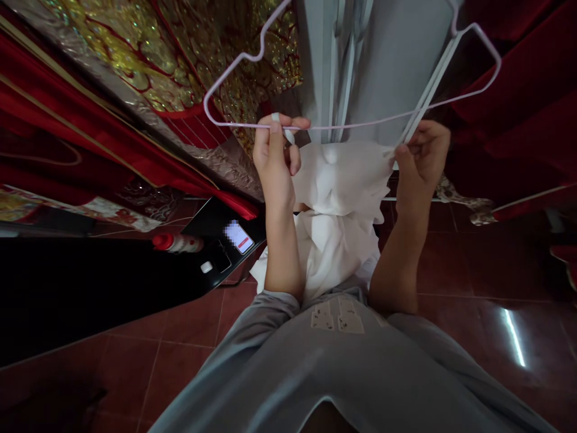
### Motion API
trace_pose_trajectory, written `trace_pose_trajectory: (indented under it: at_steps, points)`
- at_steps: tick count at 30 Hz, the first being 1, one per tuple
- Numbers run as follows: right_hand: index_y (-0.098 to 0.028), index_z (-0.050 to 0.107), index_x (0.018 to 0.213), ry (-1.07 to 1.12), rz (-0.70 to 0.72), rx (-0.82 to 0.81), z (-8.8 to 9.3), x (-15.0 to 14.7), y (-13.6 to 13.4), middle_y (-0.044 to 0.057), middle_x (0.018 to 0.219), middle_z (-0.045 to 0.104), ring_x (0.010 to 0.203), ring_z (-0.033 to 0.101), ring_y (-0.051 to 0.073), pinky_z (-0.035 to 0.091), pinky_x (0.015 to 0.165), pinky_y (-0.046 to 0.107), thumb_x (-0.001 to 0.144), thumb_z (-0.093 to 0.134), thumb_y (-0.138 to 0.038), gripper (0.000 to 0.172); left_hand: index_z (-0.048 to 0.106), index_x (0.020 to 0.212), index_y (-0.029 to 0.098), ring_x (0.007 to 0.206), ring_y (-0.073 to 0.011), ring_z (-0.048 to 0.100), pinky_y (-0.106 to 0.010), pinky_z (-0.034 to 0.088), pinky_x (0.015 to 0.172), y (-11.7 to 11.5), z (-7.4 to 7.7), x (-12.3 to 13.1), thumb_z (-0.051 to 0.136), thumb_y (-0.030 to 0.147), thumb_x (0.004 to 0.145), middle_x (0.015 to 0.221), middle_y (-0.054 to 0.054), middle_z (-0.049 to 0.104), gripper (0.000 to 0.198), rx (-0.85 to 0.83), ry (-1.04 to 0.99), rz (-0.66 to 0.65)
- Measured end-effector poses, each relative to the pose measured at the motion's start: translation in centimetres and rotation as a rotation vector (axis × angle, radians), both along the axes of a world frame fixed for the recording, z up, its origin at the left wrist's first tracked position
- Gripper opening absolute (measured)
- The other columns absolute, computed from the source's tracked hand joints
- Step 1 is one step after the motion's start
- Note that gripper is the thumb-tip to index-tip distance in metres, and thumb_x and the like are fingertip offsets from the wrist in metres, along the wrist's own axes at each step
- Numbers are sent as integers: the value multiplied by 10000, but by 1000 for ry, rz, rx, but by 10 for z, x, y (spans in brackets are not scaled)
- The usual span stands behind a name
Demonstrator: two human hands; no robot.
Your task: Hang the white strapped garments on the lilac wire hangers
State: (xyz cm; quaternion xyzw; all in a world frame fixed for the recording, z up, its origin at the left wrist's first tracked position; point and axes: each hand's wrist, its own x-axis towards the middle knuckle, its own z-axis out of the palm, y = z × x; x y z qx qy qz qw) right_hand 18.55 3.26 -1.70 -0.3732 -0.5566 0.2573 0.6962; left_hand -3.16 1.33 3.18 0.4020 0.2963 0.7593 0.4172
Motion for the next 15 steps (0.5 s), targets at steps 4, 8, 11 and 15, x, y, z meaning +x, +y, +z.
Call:
trace_pose_trajectory:
  at_steps: [4, 8, 11, 15]
  points:
    - [-177, 558, 829, 29, -72, 0, 14, -10, 1, -11, 728, 466, 655, 433, 72, 393, 651, 216, 868, 610, -311, 149, 553, 889, 219, 399, -108, 349, -264, 245, 440, 5, -5, -5, 353, 272, 1127, 866, -8, 688, 316, -61, -14, 45]
    - [-153, 610, 798, 26, -53, 70, 29, -12, 1, -26, 588, 443, 534, 395, 60, 306, 534, 216, 923, 569, -384, 266, 568, 894, 252, 403, -138, 387, -288, 234, 408, 4, -4, -6, 391, 278, 1120, 893, -7, 697, 289, -64, 61, 69]
    - [-135, 656, 840, 26, 4, 159, 43, -8, 1, -10, 598, 537, 505, 448, 52, 289, 481, 199, 894, 626, -350, 224, 562, 885, 260, 420, -149, 427, -282, 275, 397, 3, -5, -4, 395, 291, 1108, 878, -11, 693, 280, -55, 89, 90]
    - [-144, 661, 983, 23, 105, 235, 72, 2, 19, -5, 707, 632, 476, 452, 28, 285, 425, 162, 889, 597, -262, 164, 559, 881, 277, 483, -177, 507, -293, 339, 426, 7, -8, -5, 433, 350, 1077, 863, -27, 682, 245, -58, 84, 107]
